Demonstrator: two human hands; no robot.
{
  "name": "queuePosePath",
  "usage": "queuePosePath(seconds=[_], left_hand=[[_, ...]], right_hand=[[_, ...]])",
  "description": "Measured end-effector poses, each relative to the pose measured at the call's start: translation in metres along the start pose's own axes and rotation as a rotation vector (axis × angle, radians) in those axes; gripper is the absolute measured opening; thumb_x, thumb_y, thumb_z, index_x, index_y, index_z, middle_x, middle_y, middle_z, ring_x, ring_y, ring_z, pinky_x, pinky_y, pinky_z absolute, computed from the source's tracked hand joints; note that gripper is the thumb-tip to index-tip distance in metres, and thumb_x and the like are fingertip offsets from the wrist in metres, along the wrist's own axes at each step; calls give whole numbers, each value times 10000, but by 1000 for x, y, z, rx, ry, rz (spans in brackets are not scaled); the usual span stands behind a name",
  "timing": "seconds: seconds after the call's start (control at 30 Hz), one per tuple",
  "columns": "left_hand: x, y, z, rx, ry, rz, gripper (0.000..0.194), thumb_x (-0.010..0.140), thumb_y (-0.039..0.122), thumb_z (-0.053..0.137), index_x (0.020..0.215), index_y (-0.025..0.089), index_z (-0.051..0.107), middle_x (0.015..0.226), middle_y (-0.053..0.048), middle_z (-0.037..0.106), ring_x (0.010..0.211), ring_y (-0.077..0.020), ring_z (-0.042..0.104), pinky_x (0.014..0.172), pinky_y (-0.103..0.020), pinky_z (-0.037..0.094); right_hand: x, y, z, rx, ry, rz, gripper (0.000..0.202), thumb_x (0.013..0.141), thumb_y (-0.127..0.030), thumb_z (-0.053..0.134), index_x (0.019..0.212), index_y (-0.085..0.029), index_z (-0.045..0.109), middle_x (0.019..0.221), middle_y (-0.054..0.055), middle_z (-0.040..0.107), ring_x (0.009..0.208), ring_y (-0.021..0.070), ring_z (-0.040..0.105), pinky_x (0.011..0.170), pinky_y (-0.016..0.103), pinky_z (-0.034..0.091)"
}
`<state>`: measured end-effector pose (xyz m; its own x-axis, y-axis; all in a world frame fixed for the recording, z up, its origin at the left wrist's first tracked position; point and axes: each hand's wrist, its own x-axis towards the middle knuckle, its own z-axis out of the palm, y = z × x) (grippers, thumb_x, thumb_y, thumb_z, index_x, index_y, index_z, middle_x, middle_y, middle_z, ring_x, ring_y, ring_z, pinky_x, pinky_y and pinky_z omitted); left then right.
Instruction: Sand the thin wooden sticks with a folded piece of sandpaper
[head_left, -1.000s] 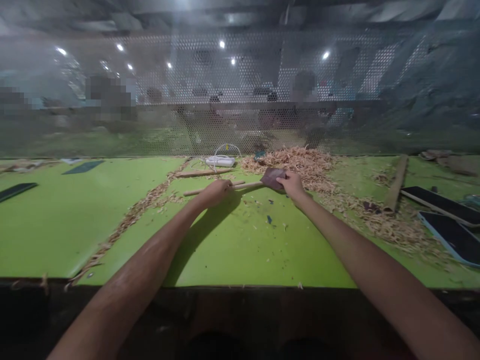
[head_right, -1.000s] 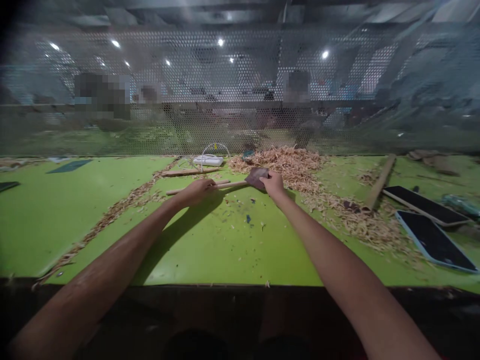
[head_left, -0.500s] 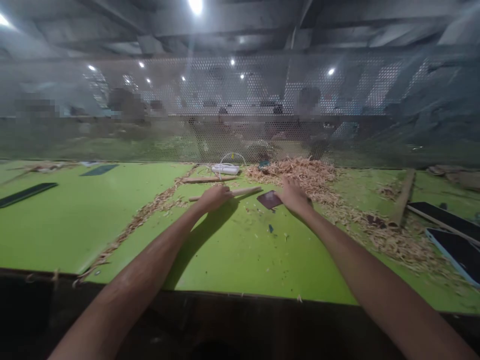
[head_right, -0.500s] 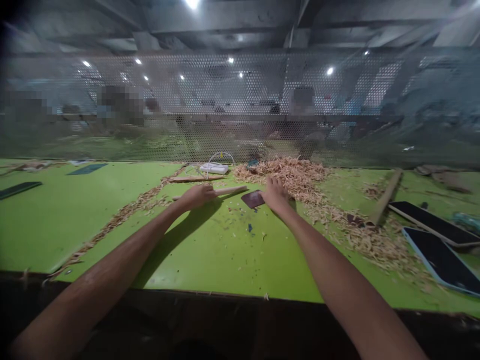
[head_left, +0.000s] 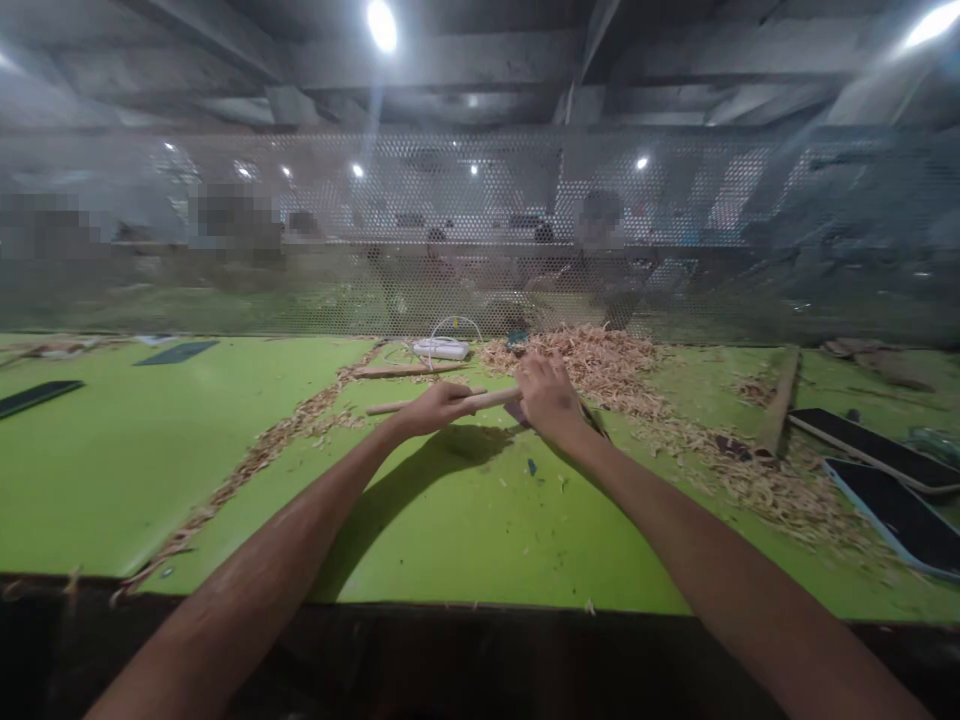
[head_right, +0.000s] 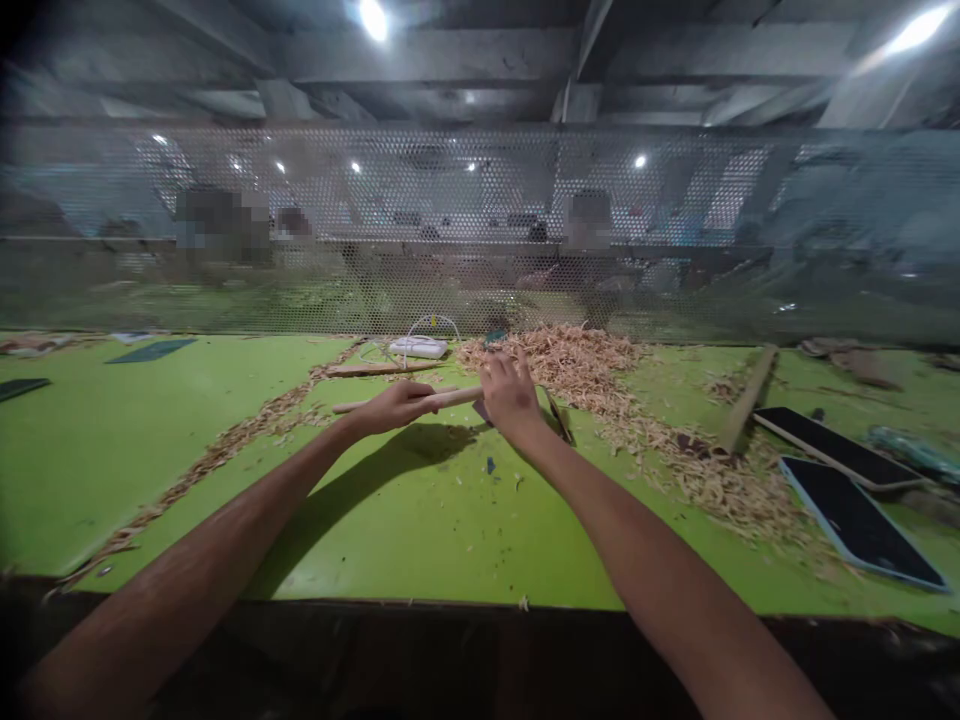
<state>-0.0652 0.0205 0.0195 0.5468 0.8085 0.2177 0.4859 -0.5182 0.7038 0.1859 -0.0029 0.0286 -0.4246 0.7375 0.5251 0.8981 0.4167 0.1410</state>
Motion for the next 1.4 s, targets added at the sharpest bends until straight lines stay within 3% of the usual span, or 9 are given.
queuePosePath(seconds=[0.27,0.43,0.57,0.77,0.87,1.0,1.13,1.3,1.4], left_hand=[[6,-36,-20,25,559,-114,411,1043,512,485,809,201,617,645,-5,544,592,-163,510,607,-282,443],[4,-53,-28,521,231,-189,171,878,338,707,788,201,655,973,-126,716,848,-253,643,730,-329,497],[4,-47,-25,555,216,-198,100,922,243,598,835,202,626,1021,-134,714,864,-250,651,756,-334,504],[6,-24,-19,265,384,-169,142,1025,325,538,983,209,609,803,-43,674,660,-189,581,611,-275,423],[6,-19,-16,91,347,-254,184,1001,330,581,869,203,595,639,5,604,509,-142,495,518,-242,355],[6,-17,-12,-116,294,-303,272,992,326,603,760,185,603,537,40,511,414,-98,411,443,-221,301],[5,-16,-13,-393,296,-275,290,1030,345,588,795,177,609,540,67,433,397,-71,339,405,-207,257],[7,-16,-18,-587,275,-257,335,1045,368,610,773,179,558,572,72,405,408,-45,298,396,-188,217],[7,-14,-22,-645,212,-232,338,1039,364,630,769,181,542,589,73,401,412,-37,294,397,-179,227]], right_hand=[[-1,11,16,307,-65,316,257,1022,-120,457,1081,-201,693,994,106,721,771,214,623,683,315,435],[0,25,27,376,2,352,167,935,-115,529,908,-231,647,936,93,702,866,250,647,756,323,458],[2,28,30,489,108,468,162,1021,-261,496,899,-256,603,804,58,658,749,249,616,673,317,418],[0,15,18,397,74,491,215,1081,-267,453,1136,-232,658,841,72,686,710,243,611,645,318,369],[-1,5,7,307,-111,405,225,1080,-252,481,1090,-214,702,820,68,687,686,222,588,633,311,347],[0,-3,-7,220,69,431,337,1116,-274,409,1260,-141,684,932,116,714,760,233,611,658,321,373],[1,-12,-20,234,-172,415,322,1100,-227,412,1182,-115,701,725,63,640,580,181,501,572,313,322],[4,-29,-26,197,24,408,369,1134,-313,349,1256,-143,652,784,67,654,616,184,526,582,295,339],[4,-32,-21,231,-172,382,267,1094,-247,427,1129,-155,675,694,41,619,558,167,485,549,287,325]])
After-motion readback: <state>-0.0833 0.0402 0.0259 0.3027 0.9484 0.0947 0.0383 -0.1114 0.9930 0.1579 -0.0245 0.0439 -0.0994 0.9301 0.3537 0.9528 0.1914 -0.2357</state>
